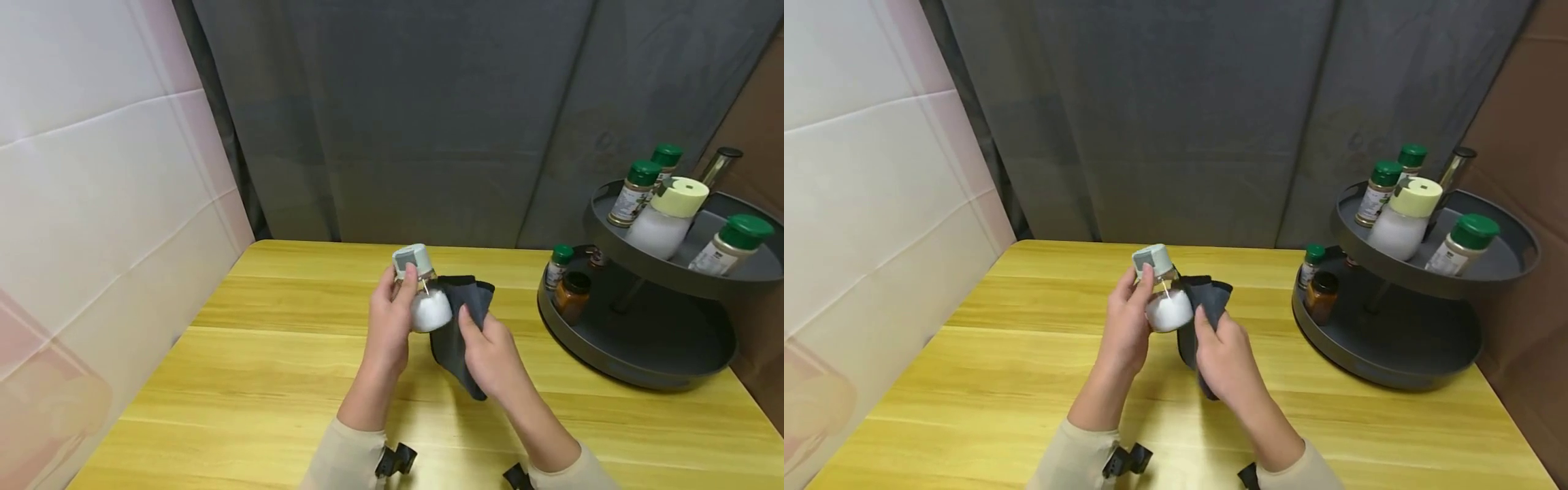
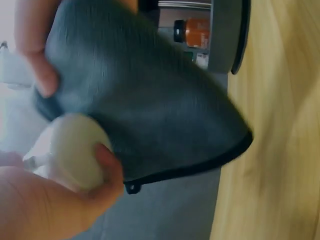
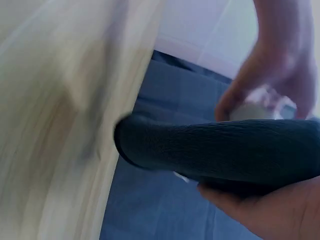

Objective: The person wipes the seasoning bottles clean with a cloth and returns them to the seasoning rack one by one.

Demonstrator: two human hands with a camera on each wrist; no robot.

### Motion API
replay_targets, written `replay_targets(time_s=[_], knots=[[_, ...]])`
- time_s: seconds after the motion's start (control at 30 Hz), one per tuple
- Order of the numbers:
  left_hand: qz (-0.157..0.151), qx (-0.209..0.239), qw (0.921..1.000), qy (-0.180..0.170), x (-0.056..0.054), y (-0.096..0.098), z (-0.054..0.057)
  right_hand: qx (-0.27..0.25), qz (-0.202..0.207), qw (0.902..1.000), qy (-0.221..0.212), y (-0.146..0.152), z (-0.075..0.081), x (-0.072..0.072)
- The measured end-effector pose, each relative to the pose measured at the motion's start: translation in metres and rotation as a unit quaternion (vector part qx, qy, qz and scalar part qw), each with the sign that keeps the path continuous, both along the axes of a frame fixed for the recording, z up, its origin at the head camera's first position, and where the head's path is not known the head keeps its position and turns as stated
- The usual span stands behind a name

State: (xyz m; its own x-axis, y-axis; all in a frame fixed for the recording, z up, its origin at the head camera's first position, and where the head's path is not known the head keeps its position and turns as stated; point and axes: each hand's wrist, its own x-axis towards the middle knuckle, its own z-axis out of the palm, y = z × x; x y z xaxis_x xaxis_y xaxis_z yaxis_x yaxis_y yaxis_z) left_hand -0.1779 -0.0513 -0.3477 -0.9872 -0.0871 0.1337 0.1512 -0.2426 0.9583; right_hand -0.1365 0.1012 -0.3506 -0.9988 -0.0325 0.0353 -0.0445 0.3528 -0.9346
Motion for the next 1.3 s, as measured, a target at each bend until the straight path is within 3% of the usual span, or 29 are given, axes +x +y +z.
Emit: replay_targets(time_s=[0.1,0.2,0.3,0.4,0.6,0.83,0.93,1.07,1.17,1.3], knots=[[-0.031,0.07,0.9969,-0.019,-0.002,-0.001,0.001,-0.025,0.001,0.9996,-0.015,0.013,0.006,0.0],[-0.044,0.091,0.9944,-0.032,-0.004,0.001,0.002,-0.039,-0.005,0.9991,-0.017,0.022,0.015,0.0],[-0.042,0.057,0.9971,-0.03,-0.004,0.002,0.001,-0.062,-0.01,0.9981,-0.003,0.029,0.024,0.002],[-0.058,0.007,0.9983,-0.008,-0.002,0.001,-0.002,-0.077,-0.017,0.996,0.042,0.031,0.032,0.004],[-0.086,-0.107,0.9888,0.06,0.007,0.0,-0.007,-0.09,-0.02,0.9857,0.141,0.017,0.036,0.004],[-0.055,-0.089,0.9886,0.108,0.008,0.011,-0.003,-0.024,-0.011,0.9657,0.258,-0.011,0.007,0.002],[-0.03,-0.093,0.9887,0.114,0.007,0.012,0.001,0.0,-0.018,0.9676,0.252,-0.017,-0.007,0.002],[-0.012,-0.101,0.9904,0.094,0.005,0.012,0.0,0.026,-0.019,0.9794,0.2,-0.016,-0.017,0.003],[-0.009,-0.099,0.9928,0.067,0.005,0.013,-0.003,0.0,-0.019,0.9844,0.175,-0.013,-0.014,0.003],[-0.004,-0.108,0.9932,0.043,0.007,0.019,-0.008,-0.061,-0.024,0.977,0.203,-0.014,-0.004,0.002]])
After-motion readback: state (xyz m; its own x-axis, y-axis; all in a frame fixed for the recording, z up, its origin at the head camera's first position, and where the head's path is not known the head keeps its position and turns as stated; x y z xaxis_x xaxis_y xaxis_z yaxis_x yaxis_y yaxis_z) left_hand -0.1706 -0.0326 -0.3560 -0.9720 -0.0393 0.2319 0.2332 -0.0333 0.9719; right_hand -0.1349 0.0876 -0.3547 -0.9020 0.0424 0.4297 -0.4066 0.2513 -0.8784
